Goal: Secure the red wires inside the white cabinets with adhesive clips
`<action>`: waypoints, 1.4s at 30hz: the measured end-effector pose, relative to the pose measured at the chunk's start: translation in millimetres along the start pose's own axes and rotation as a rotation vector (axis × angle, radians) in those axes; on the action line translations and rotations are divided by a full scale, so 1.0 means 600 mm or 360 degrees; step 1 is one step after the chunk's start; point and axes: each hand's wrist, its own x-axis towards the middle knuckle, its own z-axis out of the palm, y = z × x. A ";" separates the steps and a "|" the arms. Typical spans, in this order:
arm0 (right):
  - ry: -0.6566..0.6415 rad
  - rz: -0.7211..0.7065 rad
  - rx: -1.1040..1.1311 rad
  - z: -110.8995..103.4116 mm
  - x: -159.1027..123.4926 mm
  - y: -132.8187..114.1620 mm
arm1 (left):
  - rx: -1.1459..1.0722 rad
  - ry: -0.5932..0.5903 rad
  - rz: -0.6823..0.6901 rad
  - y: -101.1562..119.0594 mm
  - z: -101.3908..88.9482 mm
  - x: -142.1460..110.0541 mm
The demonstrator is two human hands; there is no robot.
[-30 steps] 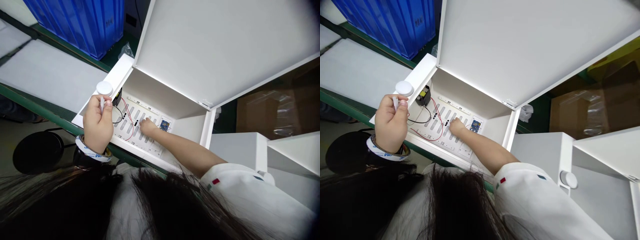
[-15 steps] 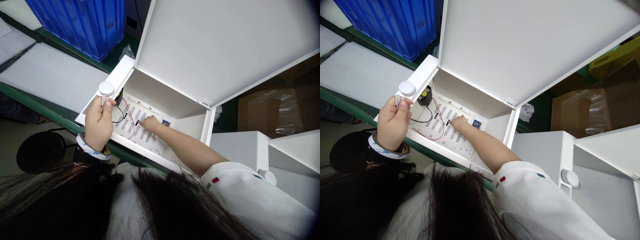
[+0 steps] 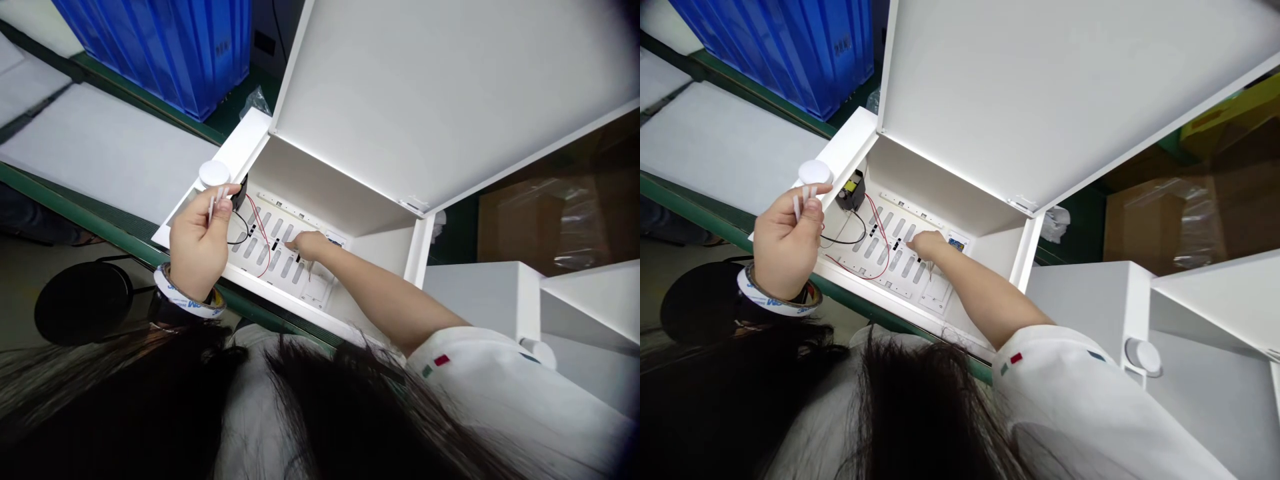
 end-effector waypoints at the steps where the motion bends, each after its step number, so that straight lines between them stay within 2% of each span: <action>1: -0.0014 -0.0003 -0.0018 0.002 0.000 -0.003 | 0.0003 0.0022 0.0015 -0.001 0.000 0.000; 7: -0.0101 -0.0042 -0.0105 0.011 -0.004 -0.017 | -0.0016 0.0025 -0.0020 -0.001 0.002 0.000; 12: -0.0095 -0.0072 -0.0124 0.008 -0.009 -0.017 | 0.0060 0.0026 0.0039 0.002 0.005 0.000; 15: -0.0014 0.0037 0.0035 -0.018 -0.013 -0.012 | 0.0133 -0.0031 0.0067 0.000 0.004 -0.001; 18: 0.0361 0.0136 0.0513 -0.078 -0.037 -0.005 | 0.0179 -0.0138 0.0048 -0.003 0.004 -0.001; 20: 0.0748 -0.0017 0.0968 -0.129 -0.070 -0.007 | 0.0158 -0.0178 0.0010 -0.004 0.005 0.000; 22: 0.0960 -0.0394 0.1389 -0.177 -0.113 -0.020 | 0.0083 -0.0205 -0.0030 -0.003 0.006 0.002; 25: 0.1033 -0.0925 0.1743 -0.220 -0.170 -0.056 | 0.0037 -0.0267 -0.0094 0.002 0.007 0.003; 27: 0.1023 -0.1074 0.1813 -0.229 -0.193 -0.079 | 0.0101 -0.0276 -0.0098 0.007 0.006 0.003; 31: 0.1146 -0.0991 0.1764 -0.226 -0.211 -0.101 | 0.0180 -0.0241 -0.0080 0.012 0.002 0.003; 36: 0.1331 -0.0850 0.1610 -0.230 -0.224 -0.089 | 0.0155 -0.0209 -0.0130 0.012 0.002 0.004; 39: 0.1294 -0.0778 0.1558 -0.230 -0.229 -0.081 | 0.0114 -0.0187 -0.0133 0.012 0.004 0.004; 42: 0.1144 -0.0748 0.1504 -0.228 -0.231 -0.079 | 0.0110 -0.0206 -0.0123 0.013 0.005 0.003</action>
